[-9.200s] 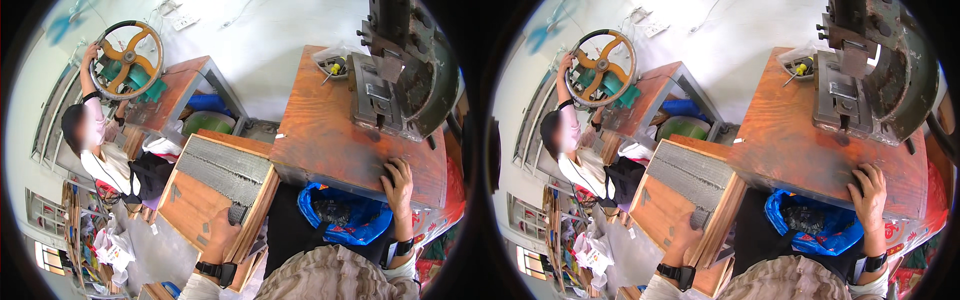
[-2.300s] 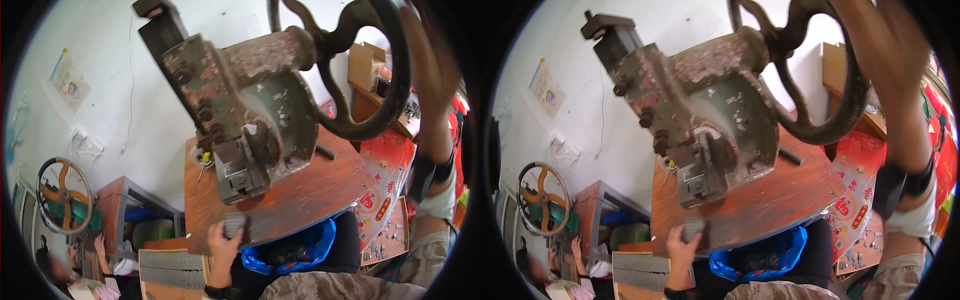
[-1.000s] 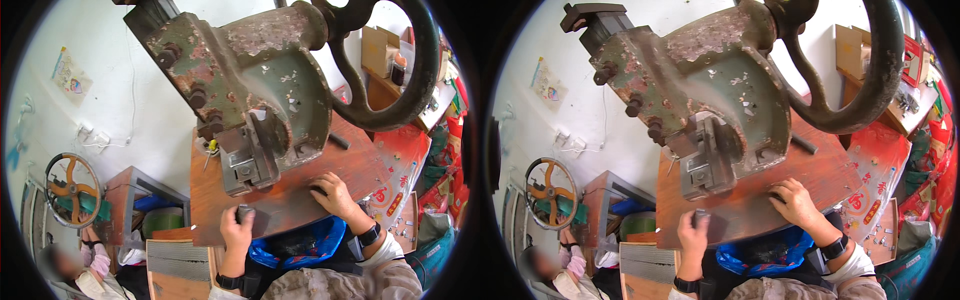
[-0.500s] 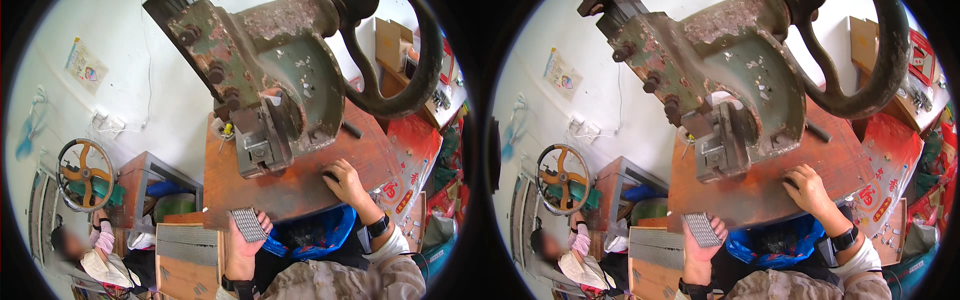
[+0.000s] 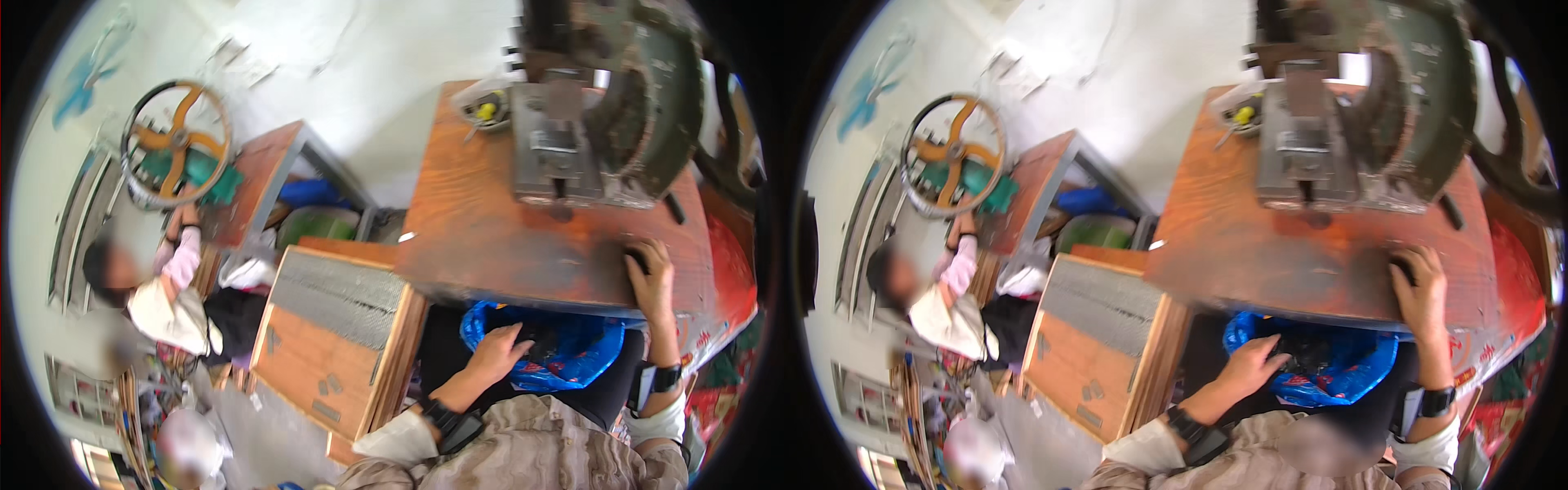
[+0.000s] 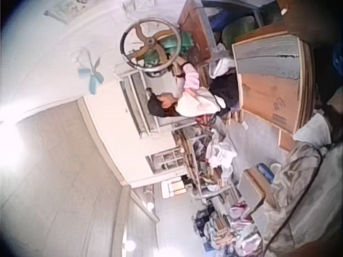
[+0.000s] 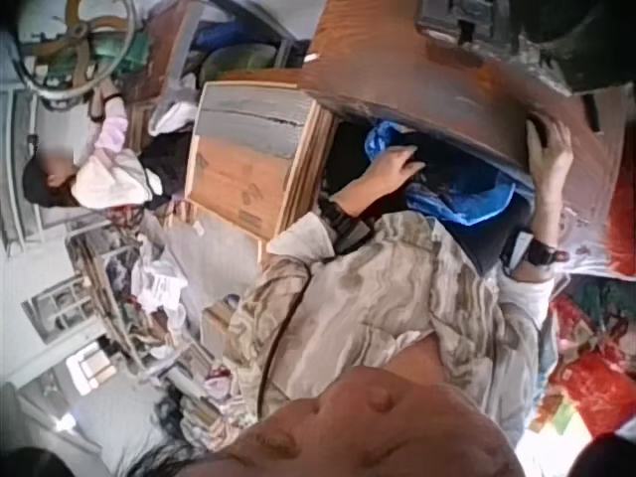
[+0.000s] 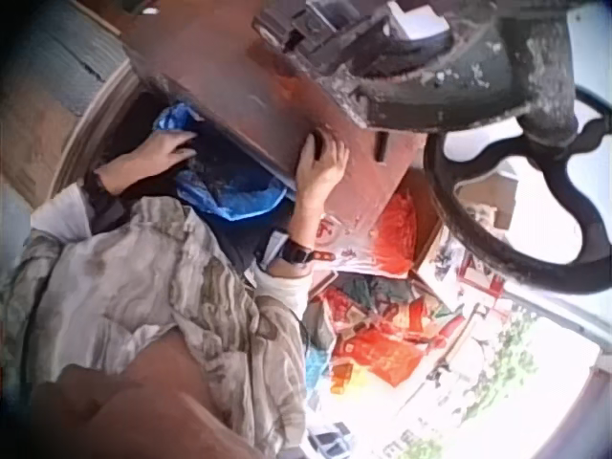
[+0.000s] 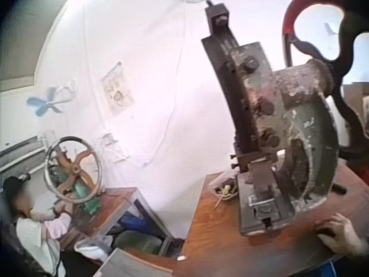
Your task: Using a manual punch press to process small metal components by inserting them into the machine and pulling the lever.
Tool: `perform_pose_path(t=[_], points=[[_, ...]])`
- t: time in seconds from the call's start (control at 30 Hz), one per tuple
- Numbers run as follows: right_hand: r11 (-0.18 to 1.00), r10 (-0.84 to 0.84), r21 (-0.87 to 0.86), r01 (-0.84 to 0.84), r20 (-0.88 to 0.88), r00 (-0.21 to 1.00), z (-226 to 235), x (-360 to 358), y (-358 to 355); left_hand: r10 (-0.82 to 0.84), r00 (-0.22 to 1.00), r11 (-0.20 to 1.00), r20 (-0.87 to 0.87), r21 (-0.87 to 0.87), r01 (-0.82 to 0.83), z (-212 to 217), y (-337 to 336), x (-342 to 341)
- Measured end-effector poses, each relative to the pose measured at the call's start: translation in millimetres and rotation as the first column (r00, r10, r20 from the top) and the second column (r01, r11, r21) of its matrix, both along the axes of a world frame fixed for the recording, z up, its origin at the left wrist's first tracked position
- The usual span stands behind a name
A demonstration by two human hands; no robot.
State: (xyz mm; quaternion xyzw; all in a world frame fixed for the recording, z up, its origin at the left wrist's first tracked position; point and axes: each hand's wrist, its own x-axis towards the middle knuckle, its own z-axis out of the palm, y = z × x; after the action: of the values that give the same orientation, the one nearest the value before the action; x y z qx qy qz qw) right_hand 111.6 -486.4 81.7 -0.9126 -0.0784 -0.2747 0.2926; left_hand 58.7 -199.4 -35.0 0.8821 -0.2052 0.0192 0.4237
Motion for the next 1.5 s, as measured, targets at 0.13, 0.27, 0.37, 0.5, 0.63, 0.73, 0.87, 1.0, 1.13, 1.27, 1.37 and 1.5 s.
perform_pose_path(t=[0.13, 0.27, 0.37, 0.5, 0.63, 0.73, 0.87, 1.0, 1.13, 1.27, 1.37, 1.5], points=[[0.996, 0.001, -0.088, -0.002, -0.004, 1.0, -5.9, -2.5, -9.4, 0.518, 0.76, 0.839, 0.392, -0.062, -0.54, 25.8, 136.6, -48.8], [0.994, 0.004, -0.112, -0.004, -0.001, 1.0, -12.3, 3.0, -6.8, 0.796, 0.358, 0.122, 0.488, 0.45, -0.885, 5.7, 280.2, -144.7], [0.992, -0.018, -0.126, 0.016, -0.014, 1.0, -20.2, 8.1, -8.3, 0.775, 0.49, 0.105, 0.4, 0.683, -0.723, -16.1, 282.1, -167.4], [0.984, -0.032, -0.179, 0.028, -0.019, 0.999, -30.8, 7.4, -34.5, 0.88, 0.438, 0.288, 0.184, 0.527, -0.8, 1.6, 273.9, -155.7], [0.973, -0.053, -0.227, 0.043, -0.038, 0.998, -45.1, 7.2, -58.6, 0.876, 0.358, 0.232, 0.322, 0.371, -0.899, 23.5, 343.6, -128.3], [0.968, -0.049, -0.247, 0.039, -0.035, 0.998, -54.7, 12.7, -61.4, 0.947, 0.265, 0.208, 0.181, 0.284, -0.936, 10.7, 421.8, -91.5], [0.963, -0.071, -0.263, 0.062, -0.024, 0.997, -51.7, 12.4, -60.2, 0.773, 0.332, 0.103, 0.54, 0.41, -0.906, -9.6, 468.1, -54.3], [0.965, -0.081, -0.253, 0.069, -0.034, 0.996, -52.5, 10.2, -64.5, 0.952, 0.249, 0.126, 0.175, 0.518, -0.846, 8.0, 477.7, -36.5], [0.952, -0.104, -0.294, 0.091, -0.029, 0.994, -53.9, 11.5, -69.9, 0.906, 0.341, 0.146, 0.25, 0.573, -0.806, 7.0, 498.5, -41.9], [0.945, -0.12, -0.309, 0.11, -0.014, 0.993, -56.2, 12.4, -75.0, 0.908, 0.361, 0.242, 0.213, 0.437, -0.866, 9.1, 504.2, -48.1], [0.945, -0.125, -0.305, 0.115, -0.011, 0.992, -57.6, 13.8, -75.2, 0.944, 0.29, 0.242, 0.155, 0.268, -0.932, -18.3, 537.2, -63.6], [0.941, -0.131, -0.314, 0.126, 0.004, 0.991, -54.3, 11.6, -71.2, 0.975, 0.197, 0.173, 0.105, 0.204, -0.964, -20.9, 529.6, -54.6]])
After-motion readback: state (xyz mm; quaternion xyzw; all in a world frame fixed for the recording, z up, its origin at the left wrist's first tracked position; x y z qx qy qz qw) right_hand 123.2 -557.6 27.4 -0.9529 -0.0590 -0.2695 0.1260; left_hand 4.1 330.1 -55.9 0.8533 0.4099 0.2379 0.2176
